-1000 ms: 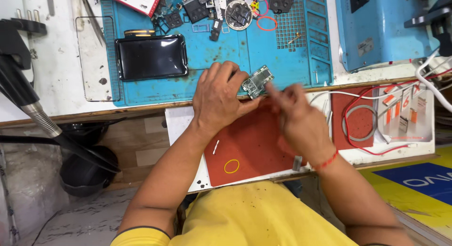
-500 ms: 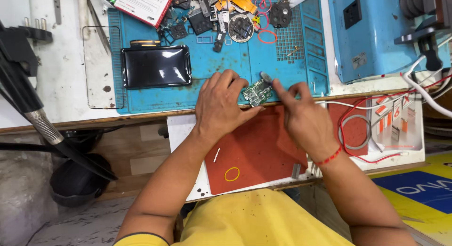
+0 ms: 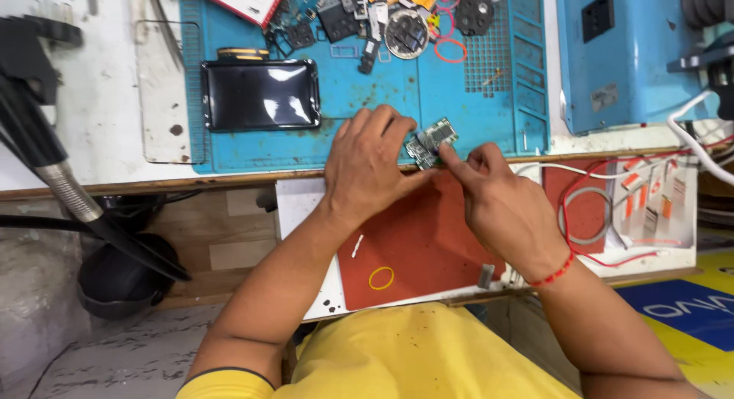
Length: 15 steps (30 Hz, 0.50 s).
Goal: The person scrubs a small circuit board with a toothbrush on a red mat, then uses a hot air gun to dry or heat the board. The person handles the board and tools directly with both hands throughout the process.
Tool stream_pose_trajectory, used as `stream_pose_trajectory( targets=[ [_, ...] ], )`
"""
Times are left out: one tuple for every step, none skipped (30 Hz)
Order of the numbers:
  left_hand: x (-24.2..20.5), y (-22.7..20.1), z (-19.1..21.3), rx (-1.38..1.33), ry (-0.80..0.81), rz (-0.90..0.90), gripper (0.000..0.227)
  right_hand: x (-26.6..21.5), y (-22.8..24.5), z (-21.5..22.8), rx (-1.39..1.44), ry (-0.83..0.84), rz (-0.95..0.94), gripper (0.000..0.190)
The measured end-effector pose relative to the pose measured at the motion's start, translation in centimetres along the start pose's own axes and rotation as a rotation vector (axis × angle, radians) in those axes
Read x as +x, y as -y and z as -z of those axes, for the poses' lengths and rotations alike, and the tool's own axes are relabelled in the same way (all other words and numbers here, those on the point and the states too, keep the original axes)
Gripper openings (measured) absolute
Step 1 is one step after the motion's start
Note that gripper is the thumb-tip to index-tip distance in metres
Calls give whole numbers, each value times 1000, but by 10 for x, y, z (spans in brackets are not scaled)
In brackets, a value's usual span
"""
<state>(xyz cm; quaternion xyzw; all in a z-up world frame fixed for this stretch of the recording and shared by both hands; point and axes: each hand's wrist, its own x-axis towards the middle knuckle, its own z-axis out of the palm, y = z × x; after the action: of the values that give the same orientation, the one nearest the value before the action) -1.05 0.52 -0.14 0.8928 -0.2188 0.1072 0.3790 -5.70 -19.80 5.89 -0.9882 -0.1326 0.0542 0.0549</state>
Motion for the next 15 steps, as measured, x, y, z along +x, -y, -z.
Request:
stream_pose_trajectory(
  targets=[
    [-4,-2,0,-6,12,5,63,-6,3,-1,2,50,-17,50],
    [-6,0,1,1,14,6,62,-3,1,-3,12,2,-9,50],
    [-4,1,-1,-2,10,2,61,4,-6,-3,11,-48,-4,50],
    [-4,1,-2,-4,6,-1,59,7,-10,-2,10,-98,0,51],
    [-1,1,-2,-2,3,3,60,5,-8,-2,20,-64,19,52],
    [0,-1,-1,1,0,8,61,-1,0,-4,28,-30,38,54],
    [-4,-2,-1,1,14,22,62,-8,5,-7,47,19,50,55],
    [-4,0,-1,1,10,16,62,-4,2,-9,61,-35,39,54],
    [-4,2,-2,-8,11,8,61,2,-5,-10,70,-86,20,52],
    [-6,2,-4,-17,11,0,60,2,-8,-11,78,-136,0,51],
    [-4,2,-4,-12,5,3,60,0,-6,-11,90,-79,28,54],
    [-3,0,-4,-8,-1,6,61,-8,1,-12,102,-22,55,56],
    [-5,-1,-3,-1,5,15,62,-13,7,-13,124,43,79,58],
    [-4,1,-1,7,-6,2,60,-7,3,-14,111,-27,51,55],
    [-4,3,-2,1,-12,-11,58,-2,-4,-14,91,-88,12,52]
  ],
)
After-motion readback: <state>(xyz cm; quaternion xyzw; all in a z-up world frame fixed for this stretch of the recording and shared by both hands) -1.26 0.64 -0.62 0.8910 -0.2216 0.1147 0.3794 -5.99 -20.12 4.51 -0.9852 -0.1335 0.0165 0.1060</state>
